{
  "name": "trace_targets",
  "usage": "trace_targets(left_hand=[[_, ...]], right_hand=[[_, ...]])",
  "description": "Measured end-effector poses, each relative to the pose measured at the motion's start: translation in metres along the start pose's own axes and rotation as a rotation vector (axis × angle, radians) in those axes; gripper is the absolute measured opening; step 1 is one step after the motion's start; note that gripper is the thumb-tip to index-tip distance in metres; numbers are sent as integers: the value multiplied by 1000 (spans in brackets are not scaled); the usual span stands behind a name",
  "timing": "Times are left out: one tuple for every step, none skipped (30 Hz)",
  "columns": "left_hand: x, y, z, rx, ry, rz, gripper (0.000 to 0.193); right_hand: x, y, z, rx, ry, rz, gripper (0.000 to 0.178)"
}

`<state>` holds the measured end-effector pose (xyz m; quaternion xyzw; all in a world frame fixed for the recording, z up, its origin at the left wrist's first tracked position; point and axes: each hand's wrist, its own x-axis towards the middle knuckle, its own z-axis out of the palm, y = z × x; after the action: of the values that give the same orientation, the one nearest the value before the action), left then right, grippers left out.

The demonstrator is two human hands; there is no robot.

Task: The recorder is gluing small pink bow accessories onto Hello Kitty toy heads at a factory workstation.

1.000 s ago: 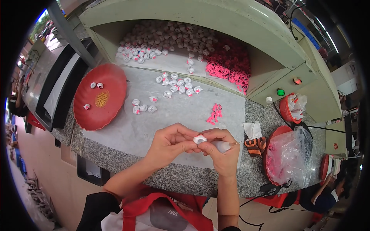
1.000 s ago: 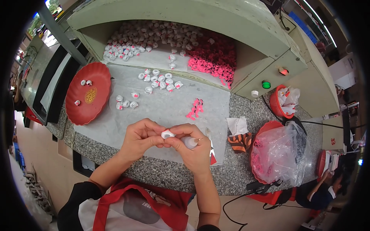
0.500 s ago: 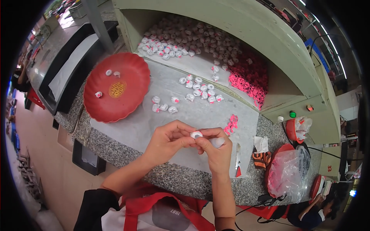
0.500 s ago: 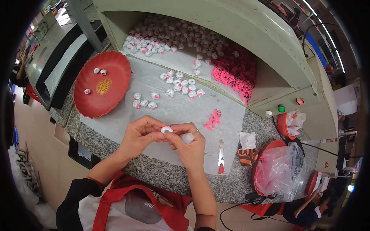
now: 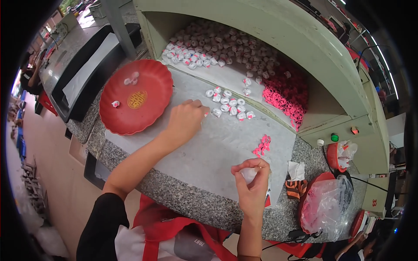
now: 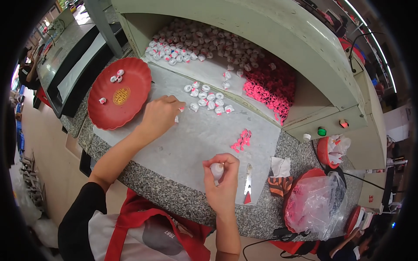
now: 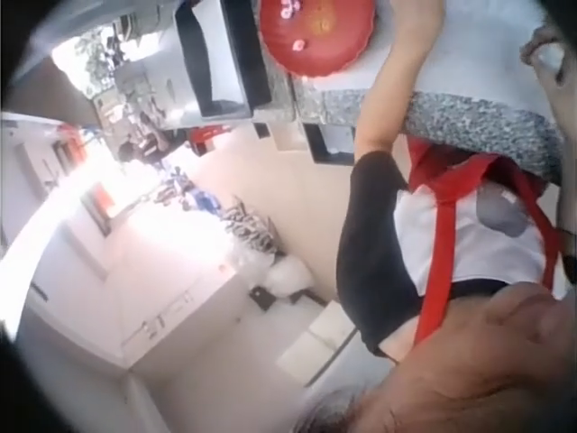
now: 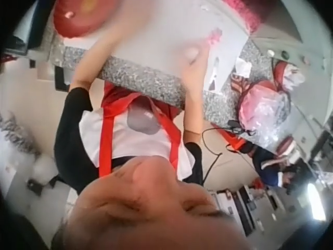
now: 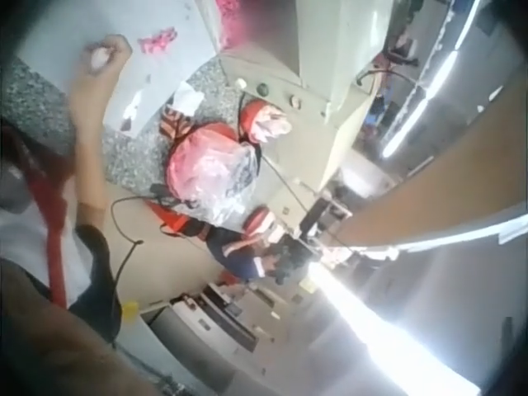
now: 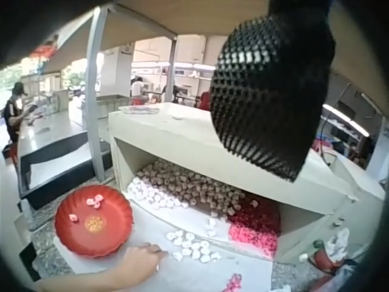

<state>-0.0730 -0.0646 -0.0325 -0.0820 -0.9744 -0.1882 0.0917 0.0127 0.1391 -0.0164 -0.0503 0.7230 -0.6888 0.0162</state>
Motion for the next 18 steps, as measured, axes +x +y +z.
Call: trace_targets(left_hand=[[3, 6, -8, -129, -78, -83, 24], [1, 15, -12, -128, -86, -67, 24], [-7, 27, -15, -899, -275, -226, 26], [-17, 36, -18, -1661, -456, -404, 27], [-25, 42, -17, -1655, -465, -397, 27], [-32, 49, -16, -1931, -518, -489, 29], [-37, 57, -13, -2212, -574, -588, 31], [-40, 63, -15, -2214, -586, -584, 31], [-42, 70, -22, -2149, -553, -497, 35], [-43, 75, -26, -2083, -519, -407, 39], [-47, 75, -28, -1950, -484, -329, 45], [-50, 79, -28, -1953, -487, -321, 45], [-52, 83, -28, -1680, -312, -222, 45], [-54, 86, -28, -1401, -142, -128, 45], [-58, 86, -28, -1407, -141, -122, 45], [-62, 86, -26, -1298, -124, -100, 45], [-63, 85, -26, -1189, -107, -80, 44], [-62, 85, -26, -1192, -102, -78, 44]], right_hand=[[-2, -4, -6, 68, 53, -18, 33], [-4, -9, -10, 135, 106, -36, 34], [-8, -18, -13, 136, 130, -40, 34], [-12, -28, -12, 199, 154, 8, 33], [-15, -37, -12, 258, 178, 55, 32], [-18, -44, -13, 261, 187, 50, 32], [-22, -50, -16, 181, 235, 46, 30], [-26, -52, -18, 99, 282, 42, 29], [-29, -50, -19, 95, 290, 40, 29], [-30, -47, -17, 44, 393, -99, 28], [-31, -45, -16, -6, 491, -238, 29], [-33, -46, -14, -11, 495, -244, 29], [-35, -47, -11, -43, 524, -298, 29], [-38, -47, -10, -75, 552, -351, 29], [-41, -48, -9, -82, 553, -357, 29], [-46, -48, -9, -195, 478, -376, 28], [-47, -48, -9, -307, 402, -394, 28], [-47, -48, -9, -310, 400, -398, 28]])
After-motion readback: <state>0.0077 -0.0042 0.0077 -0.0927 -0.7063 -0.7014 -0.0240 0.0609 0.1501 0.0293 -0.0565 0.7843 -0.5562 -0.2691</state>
